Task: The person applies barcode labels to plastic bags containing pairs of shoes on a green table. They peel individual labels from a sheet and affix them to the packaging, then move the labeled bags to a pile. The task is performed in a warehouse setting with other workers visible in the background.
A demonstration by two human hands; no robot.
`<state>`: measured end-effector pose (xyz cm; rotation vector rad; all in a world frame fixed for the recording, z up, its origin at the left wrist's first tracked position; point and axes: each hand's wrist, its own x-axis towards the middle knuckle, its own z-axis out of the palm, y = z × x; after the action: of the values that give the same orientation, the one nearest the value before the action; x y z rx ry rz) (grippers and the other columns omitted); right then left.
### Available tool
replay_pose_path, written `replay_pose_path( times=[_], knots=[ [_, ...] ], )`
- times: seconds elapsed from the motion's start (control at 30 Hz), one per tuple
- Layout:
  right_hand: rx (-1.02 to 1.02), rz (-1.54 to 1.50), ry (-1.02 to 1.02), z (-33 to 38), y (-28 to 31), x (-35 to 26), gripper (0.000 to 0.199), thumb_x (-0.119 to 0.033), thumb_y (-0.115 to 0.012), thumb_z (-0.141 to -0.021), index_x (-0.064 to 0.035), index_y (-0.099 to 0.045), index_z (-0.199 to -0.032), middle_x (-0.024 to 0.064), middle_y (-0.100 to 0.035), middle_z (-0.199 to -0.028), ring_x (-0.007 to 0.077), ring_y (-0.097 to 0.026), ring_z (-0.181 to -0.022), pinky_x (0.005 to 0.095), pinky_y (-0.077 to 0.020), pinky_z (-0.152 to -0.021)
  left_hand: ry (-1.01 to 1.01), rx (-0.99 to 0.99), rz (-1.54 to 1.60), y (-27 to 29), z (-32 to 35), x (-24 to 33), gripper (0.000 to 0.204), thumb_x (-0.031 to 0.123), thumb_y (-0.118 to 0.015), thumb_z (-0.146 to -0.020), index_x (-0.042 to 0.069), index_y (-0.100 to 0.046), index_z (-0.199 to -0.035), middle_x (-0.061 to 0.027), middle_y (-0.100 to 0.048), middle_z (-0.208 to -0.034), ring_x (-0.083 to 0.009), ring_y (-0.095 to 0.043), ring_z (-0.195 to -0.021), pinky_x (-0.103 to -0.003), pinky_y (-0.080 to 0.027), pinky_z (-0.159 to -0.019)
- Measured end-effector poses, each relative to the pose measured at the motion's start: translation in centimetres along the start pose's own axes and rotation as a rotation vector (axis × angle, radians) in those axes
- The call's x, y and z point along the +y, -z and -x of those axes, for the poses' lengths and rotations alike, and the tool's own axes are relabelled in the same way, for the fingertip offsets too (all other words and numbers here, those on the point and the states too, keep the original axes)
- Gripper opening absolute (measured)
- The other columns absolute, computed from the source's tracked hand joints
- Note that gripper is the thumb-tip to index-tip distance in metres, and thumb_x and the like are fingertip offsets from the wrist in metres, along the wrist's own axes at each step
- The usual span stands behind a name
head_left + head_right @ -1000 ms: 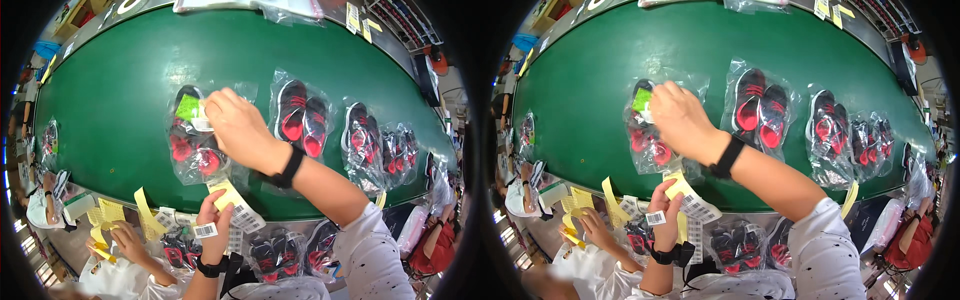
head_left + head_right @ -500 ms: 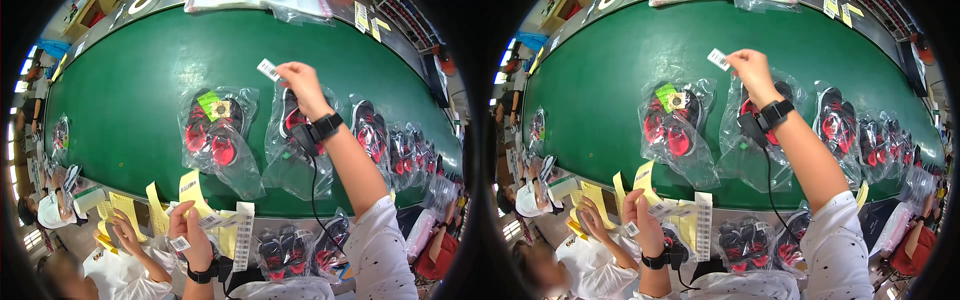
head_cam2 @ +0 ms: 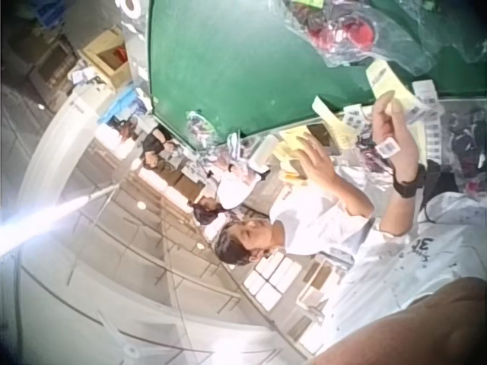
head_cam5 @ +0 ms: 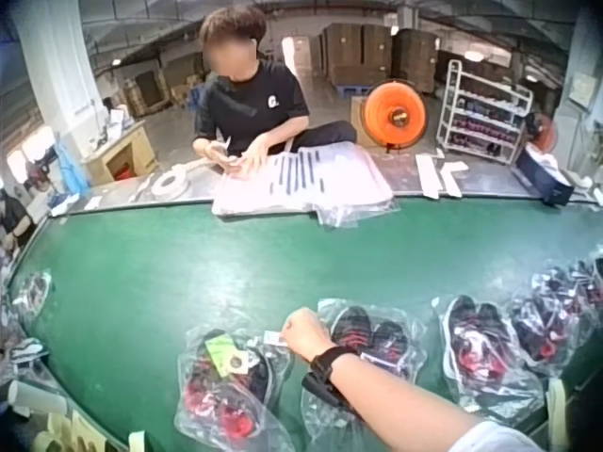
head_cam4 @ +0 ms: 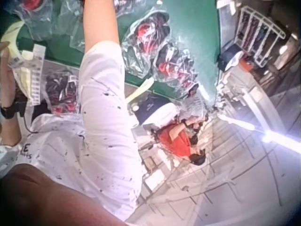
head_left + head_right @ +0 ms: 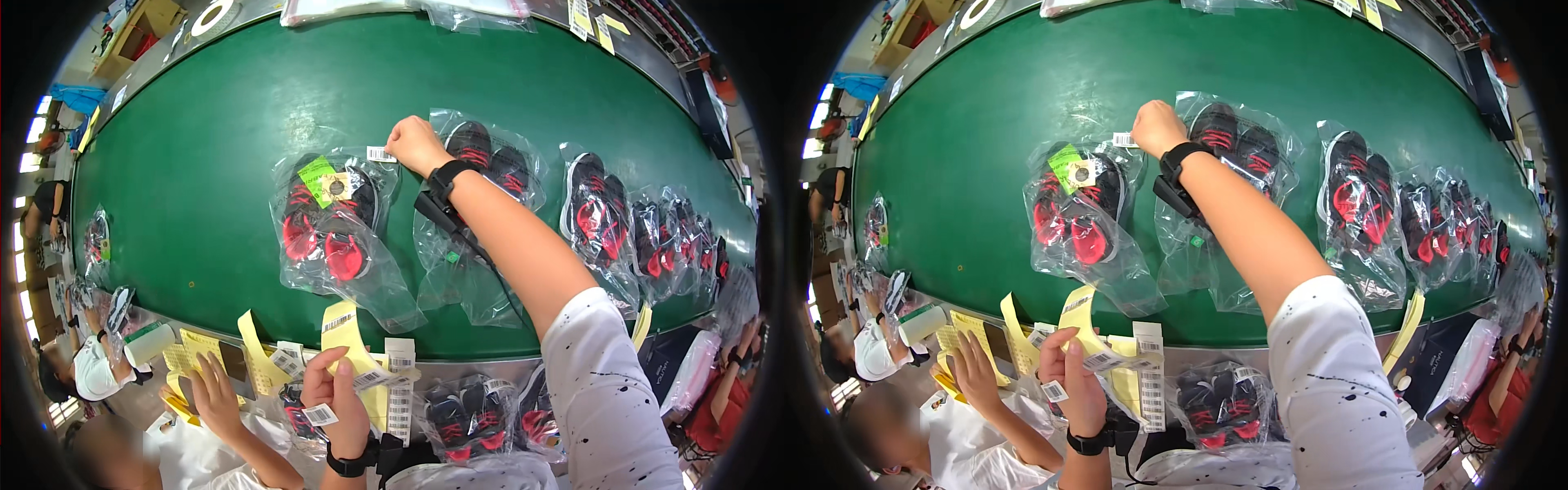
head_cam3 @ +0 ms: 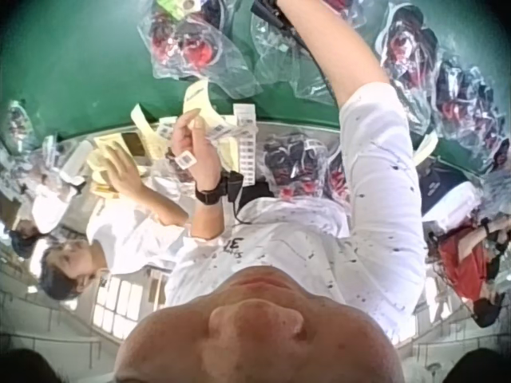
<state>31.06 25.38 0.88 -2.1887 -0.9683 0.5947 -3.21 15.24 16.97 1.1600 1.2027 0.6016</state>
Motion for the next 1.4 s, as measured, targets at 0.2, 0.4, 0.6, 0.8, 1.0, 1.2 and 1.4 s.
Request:
replay_pose_path(
  times=[0.2,0.4,0.6,0.8,1.0,1.2,1.4],
  knots=[
    [0.049,0.258,-0.045,0.7,-0.4,-1.8,0.015,-0.012,-0.071,-0.072,0.0024,-0.069,-0.075,0.0227,-0.061,-0.107,0.0376,-0.064,-0.096,0.0433,-0.053,-0.082,0.013,0.002,-0.013,-0.6,0.8,0.2,0.019,0.005,-0.053,-0.094,-0.003,-0.056,-0.111,-0.018,-0.065,-0.104,-0.0216,-0.065,-0.095,-0.031,-0.051,-0.084],
    [0.108,-0.124,0.046,2.1,5.3,-1.6,0.017,-0.016,-0.068,-0.075,0.0006,-0.069,-0.079,0.0222,-0.068,-0.082,0.0381,-0.067,-0.077,0.0407,-0.0546,-0.073,0.032,-0.096,-0.067,-0.4,1.8,0.7,0.025,-0.001,-0.061,-0.089,0.0,-0.058,-0.113,-0.0078,-0.066,-0.096,-0.0088,-0.062,-0.084,-0.022,-0.048,-0.074],
    [0.534,-0.02,0.134,17.3,10.5,3.9,0.04,-0.014,-0.069,-0.081,-0.0036,-0.058,-0.118,0.0238,-0.048,-0.129,0.0393,-0.046,-0.123,0.044,-0.0376,-0.103,0.095,-0.223,-0.091,-2.3,2.7,0.8,0.039,-0.009,-0.057,-0.085,-0.001,-0.051,-0.123,-0.0113,-0.064,-0.109,-0.0123,-0.062,-0.093,-0.025,-0.048,-0.082],
    [0.335,-0.172,0.128,17.9,5.2,3.6,0.069,-0.018,-0.069,-0.083,-0.0104,-0.038,-0.143,0.03,-0.031,-0.146,0.0432,-0.033,-0.135,0.0434,-0.0289,-0.111,-0.094,-0.316,-0.158,-4.7,2.6,1.6,0.038,-0.004,-0.063,-0.088,0.001,-0.054,-0.125,-0.0076,-0.063,-0.107,-0.0088,-0.061,-0.09,-0.021,-0.049,-0.073],
    [0.137,-0.473,0.364,22.1,10.5,-4.2,0.016,-0.012,-0.067,-0.083,0.0,-0.066,-0.094,0.0144,-0.065,-0.101,0.0303,-0.062,-0.093,0.0374,-0.0496,-0.081,-0.126,-0.296,-0.226,-6.2,2.4,2.6,0.033,0.0,-0.064,-0.089,0.001,-0.056,-0.121,-0.0051,-0.064,-0.102,-0.0026,-0.058,-0.076,-0.017,-0.046,-0.062],
    [-0.035,-0.605,0.24,30.2,13.7,-6.1,0.038,-0.001,-0.072,-0.077,-0.0038,-0.064,-0.114,0.0071,-0.057,-0.086,0.0161,-0.056,-0.073,0.0269,-0.0479,-0.064,-0.109,-0.303,-0.172,-7.9,3.1,2.3,0.029,0.001,-0.061,-0.092,0.002,-0.054,-0.121,-0.0087,-0.067,-0.097,-0.0059,-0.062,-0.08,-0.018,-0.047,-0.066],
    [-0.063,-0.572,0.24,30.1,14.3,-4.5,0.034,0.001,-0.07,-0.079,-0.0023,-0.064,-0.112,0.0067,-0.055,-0.084,0.0135,-0.054,-0.07,0.0245,-0.0461,-0.059,-0.032,-0.44,-0.113,-9.7,4.5,3.4,0.03,-0.003,-0.06,-0.091,0.001,-0.055,-0.12,-0.011,-0.066,-0.106,-0.0107,-0.063,-0.095,-0.024,-0.051,-0.08]
  ],
)
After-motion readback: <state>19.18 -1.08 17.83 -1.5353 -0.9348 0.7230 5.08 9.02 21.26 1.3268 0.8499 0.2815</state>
